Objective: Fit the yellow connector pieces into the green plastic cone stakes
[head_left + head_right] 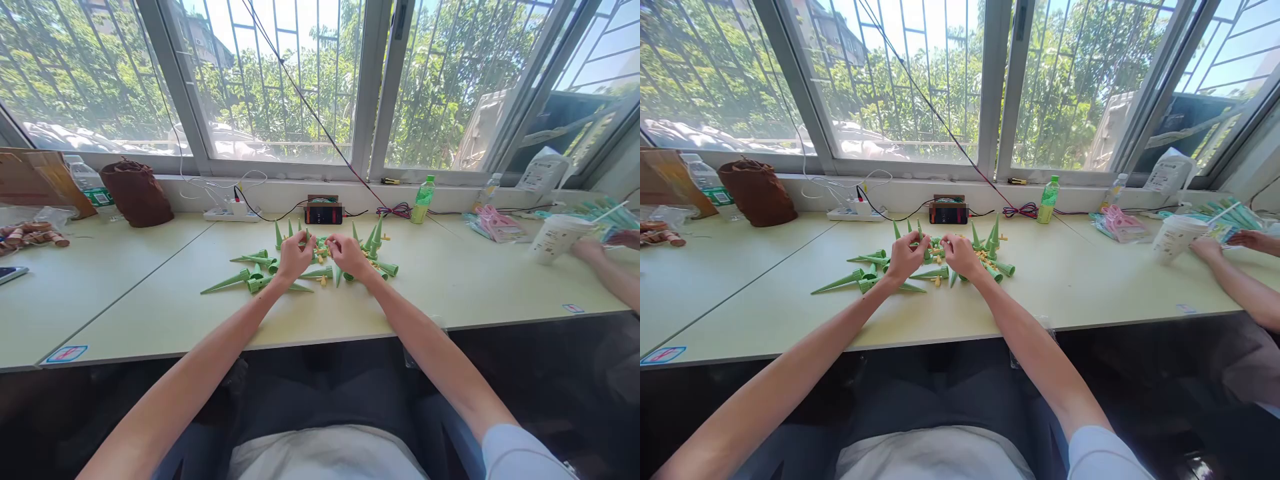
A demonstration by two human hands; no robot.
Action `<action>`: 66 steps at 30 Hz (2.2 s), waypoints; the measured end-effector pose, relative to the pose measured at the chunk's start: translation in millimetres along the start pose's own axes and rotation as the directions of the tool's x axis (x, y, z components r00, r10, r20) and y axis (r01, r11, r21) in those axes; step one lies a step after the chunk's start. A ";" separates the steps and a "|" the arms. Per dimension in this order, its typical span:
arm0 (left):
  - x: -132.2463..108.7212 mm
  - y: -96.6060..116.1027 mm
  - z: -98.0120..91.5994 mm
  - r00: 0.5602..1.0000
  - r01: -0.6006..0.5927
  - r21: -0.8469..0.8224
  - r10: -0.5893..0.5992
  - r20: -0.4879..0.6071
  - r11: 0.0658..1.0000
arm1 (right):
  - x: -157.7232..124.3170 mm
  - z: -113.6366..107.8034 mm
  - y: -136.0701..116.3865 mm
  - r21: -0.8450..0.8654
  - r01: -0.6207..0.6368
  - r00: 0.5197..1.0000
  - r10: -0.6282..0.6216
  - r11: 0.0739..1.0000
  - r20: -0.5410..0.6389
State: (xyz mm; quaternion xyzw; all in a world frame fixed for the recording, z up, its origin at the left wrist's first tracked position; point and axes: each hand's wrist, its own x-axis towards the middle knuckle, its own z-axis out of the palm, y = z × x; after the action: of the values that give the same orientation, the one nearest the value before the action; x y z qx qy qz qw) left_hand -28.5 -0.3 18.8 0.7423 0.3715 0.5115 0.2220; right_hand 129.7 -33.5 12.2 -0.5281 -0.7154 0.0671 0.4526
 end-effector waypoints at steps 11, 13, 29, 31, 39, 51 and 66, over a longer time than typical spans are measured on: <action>-3.5 3.9 1.8 0.995 0.047 -0.194 -0.030 0.090 0.980 | 0.3 2.0 0.8 0.077 -0.020 0.999 0.017 0.997 0.041; -3.7 4.2 2.0 0.996 0.044 -0.206 -0.028 0.084 0.978 | 0.5 2.1 1.1 0.080 -0.025 0.999 0.023 0.996 0.029; -2.6 1.5 1.3 0.996 0.052 -0.119 -0.044 0.077 0.991 | -1.5 3.1 -1.6 0.099 0.018 0.999 -0.022 0.995 0.035; -2.9 0.7 1.7 0.995 0.044 -0.088 -0.036 0.090 0.995 | -1.3 3.0 -1.0 0.082 0.019 0.999 -0.022 0.996 0.031; -4.3 -2.6 1.2 0.984 0.005 -0.068 0.007 0.176 0.998 | 0.1 3.8 1.3 0.062 -0.006 1.000 0.005 0.998 0.023; -9.4 2.2 1.5 0.970 -0.070 -0.028 0.075 0.230 0.997 | 3.5 7.5 11.7 -0.050 0.008 0.999 -0.011 0.999 -0.049; -8.1 -5.1 4.7 0.983 -0.088 0.016 0.085 0.163 0.996 | 1.2 5.8 4.6 0.144 -0.041 0.999 0.041 0.989 0.004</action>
State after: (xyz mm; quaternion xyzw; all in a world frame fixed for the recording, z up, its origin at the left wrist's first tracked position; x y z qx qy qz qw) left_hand -27.4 -3.2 8.6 0.7994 0.3257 0.4543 0.2202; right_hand 128.7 -28.3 6.9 -0.5087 -0.6978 0.1282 0.4876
